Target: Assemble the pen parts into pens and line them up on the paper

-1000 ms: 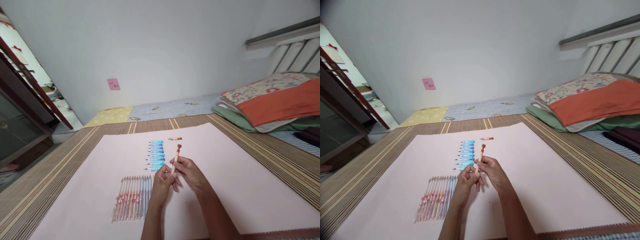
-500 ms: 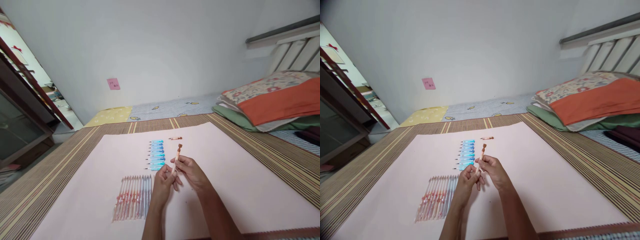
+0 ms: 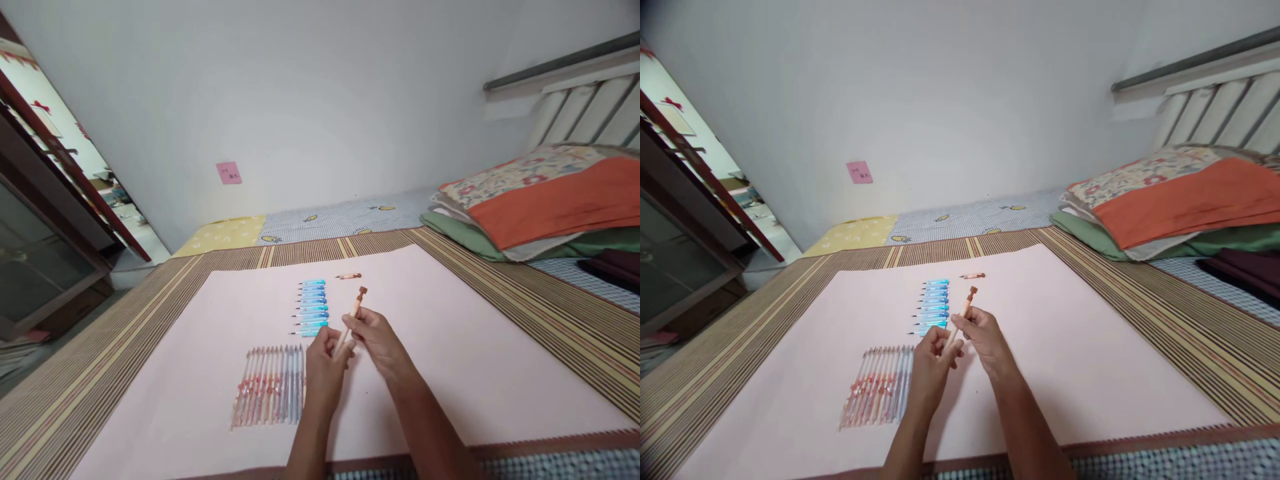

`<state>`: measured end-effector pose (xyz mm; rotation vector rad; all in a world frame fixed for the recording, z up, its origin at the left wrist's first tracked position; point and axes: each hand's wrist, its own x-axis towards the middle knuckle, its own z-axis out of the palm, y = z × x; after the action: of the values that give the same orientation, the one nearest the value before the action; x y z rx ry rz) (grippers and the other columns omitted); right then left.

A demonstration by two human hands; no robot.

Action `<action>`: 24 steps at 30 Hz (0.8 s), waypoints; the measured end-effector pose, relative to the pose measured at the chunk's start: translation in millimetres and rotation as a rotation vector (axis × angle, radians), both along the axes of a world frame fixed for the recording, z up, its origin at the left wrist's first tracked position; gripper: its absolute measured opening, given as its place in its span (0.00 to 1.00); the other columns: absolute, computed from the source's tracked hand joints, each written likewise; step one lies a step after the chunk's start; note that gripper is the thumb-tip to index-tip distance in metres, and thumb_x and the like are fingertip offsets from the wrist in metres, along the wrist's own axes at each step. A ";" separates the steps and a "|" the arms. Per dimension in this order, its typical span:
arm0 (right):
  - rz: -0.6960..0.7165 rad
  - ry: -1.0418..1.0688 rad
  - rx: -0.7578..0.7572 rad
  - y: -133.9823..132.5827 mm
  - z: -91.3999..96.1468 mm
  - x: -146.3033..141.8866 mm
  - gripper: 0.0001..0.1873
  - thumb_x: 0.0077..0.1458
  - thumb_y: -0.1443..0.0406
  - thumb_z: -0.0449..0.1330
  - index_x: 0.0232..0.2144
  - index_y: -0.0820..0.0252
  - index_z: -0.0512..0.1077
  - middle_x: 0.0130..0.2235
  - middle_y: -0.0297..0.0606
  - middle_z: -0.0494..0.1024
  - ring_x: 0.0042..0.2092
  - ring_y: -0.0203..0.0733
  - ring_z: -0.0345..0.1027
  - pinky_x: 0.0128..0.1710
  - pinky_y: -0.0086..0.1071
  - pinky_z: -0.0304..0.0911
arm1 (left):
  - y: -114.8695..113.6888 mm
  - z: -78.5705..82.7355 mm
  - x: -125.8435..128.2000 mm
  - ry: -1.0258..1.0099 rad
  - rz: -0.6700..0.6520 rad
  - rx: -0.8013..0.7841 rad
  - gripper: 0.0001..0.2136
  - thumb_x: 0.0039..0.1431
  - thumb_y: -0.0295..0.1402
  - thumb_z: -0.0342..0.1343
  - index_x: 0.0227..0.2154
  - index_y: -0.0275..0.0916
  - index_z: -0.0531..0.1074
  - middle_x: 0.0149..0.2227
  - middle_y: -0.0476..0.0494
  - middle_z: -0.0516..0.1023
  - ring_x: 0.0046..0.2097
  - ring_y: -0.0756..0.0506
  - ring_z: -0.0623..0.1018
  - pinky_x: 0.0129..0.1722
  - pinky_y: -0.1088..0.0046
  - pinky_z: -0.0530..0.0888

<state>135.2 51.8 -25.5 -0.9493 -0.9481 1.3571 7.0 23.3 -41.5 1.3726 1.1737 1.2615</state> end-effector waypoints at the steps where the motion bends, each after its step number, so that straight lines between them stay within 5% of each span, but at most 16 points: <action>1: 0.023 -0.010 0.019 -4.5 6.4 5.3 0.20 0.45 0.52 0.71 0.22 0.59 0.68 0.20 0.25 0.59 0.23 0.31 0.49 0.22 0.29 0.48 | -4.7 6.3 -1.0 -0.109 -0.081 -0.076 0.16 0.58 0.48 0.59 0.31 0.38 0.71 0.24 0.46 0.78 0.23 0.48 0.73 0.27 0.74 0.67; 5: 0.080 -0.074 0.106 -30.5 37.2 23.0 0.18 0.46 0.53 0.71 0.25 0.61 0.73 0.23 0.28 0.63 0.27 0.33 0.52 0.28 0.30 0.50 | -29.3 32.2 -6.7 -0.431 -0.325 -0.344 0.27 0.58 0.55 0.55 0.35 0.30 0.76 0.23 0.38 0.79 0.20 0.49 0.72 0.26 0.73 0.68; 9: 0.172 -0.099 0.124 -65.8 58.9 28.0 0.18 0.47 0.53 0.70 0.27 0.62 0.76 0.24 0.30 0.66 0.28 0.34 0.55 0.29 0.31 0.52 | -62.1 50.6 -7.5 -0.509 -0.478 -0.440 0.24 0.55 0.51 0.61 0.33 0.28 0.78 0.21 0.38 0.78 0.19 0.50 0.72 0.23 0.75 0.66; 17: 0.192 0.017 0.130 -130.8 67.6 22.1 0.19 0.48 0.53 0.70 0.23 0.60 0.71 0.20 0.27 0.64 0.22 0.32 0.55 0.22 0.29 0.51 | -128.1 62.6 1.6 -0.583 -0.441 -0.362 0.19 0.53 0.46 0.66 0.28 0.30 0.77 0.23 0.38 0.80 0.23 0.50 0.75 0.28 0.75 0.69; 24: 0.291 0.163 0.086 -156.8 71.7 15.1 0.19 0.49 0.53 0.70 0.29 0.62 0.72 0.21 0.27 0.65 0.21 0.30 0.58 0.20 0.26 0.54 | -154.7 69.5 3.1 -0.700 -0.467 -0.444 0.14 0.55 0.40 0.66 0.33 0.31 0.78 0.24 0.42 0.79 0.24 0.50 0.76 0.29 0.74 0.71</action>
<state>150.3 -105.0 46.2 -0.6415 -1.0374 1.5975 10.1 -131.3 28.0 0.7133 0.5456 0.9411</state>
